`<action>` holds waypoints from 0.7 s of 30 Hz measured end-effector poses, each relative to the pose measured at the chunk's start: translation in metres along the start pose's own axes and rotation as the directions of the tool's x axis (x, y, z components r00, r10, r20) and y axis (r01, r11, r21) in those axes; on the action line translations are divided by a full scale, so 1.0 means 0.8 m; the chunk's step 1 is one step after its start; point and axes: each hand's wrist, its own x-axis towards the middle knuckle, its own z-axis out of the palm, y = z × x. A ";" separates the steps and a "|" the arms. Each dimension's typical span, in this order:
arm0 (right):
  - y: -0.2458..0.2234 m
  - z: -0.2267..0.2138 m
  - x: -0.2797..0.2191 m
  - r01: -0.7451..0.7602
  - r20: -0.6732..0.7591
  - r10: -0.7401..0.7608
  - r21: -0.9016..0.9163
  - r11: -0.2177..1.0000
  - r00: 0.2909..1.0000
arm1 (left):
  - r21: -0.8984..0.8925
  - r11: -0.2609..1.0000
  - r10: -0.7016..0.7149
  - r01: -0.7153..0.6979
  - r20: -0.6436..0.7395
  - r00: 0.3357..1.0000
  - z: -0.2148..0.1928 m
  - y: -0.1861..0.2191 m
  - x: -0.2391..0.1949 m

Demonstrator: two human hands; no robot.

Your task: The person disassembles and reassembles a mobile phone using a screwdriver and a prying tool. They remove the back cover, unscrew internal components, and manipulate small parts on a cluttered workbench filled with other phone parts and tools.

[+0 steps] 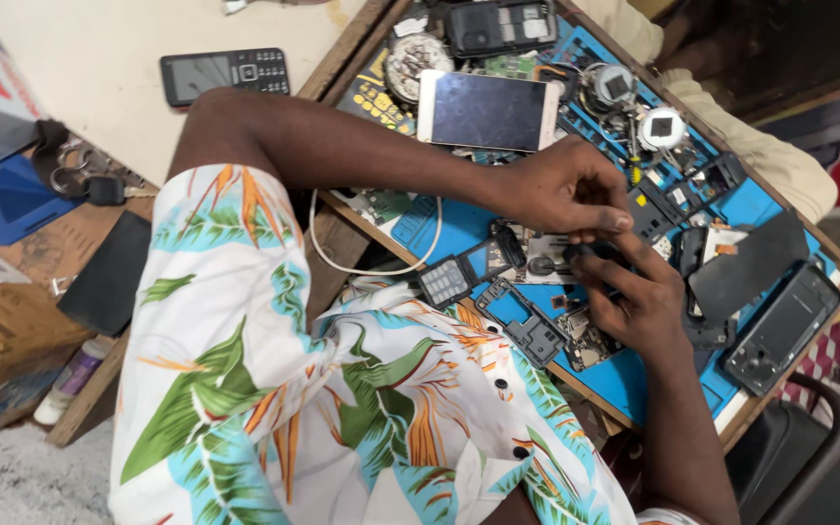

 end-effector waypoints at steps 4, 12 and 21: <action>-0.001 -0.002 0.000 0.020 -0.012 -0.020 0.028 0.999 1.000 | 0.034 0.998 -0.061 0.062 -0.022 0.998 -0.001 0.000 0.000; 0.028 -0.013 -0.012 -0.088 -0.240 0.156 0.271 0.958 0.958 | 0.730 0.590 0.170 -0.346 0.306 0.937 -0.025 -0.004 0.005; 0.042 -0.020 -0.021 -0.071 -0.496 0.156 0.184 0.980 0.854 | 0.818 0.458 0.010 -0.349 0.387 0.922 -0.020 0.007 -0.002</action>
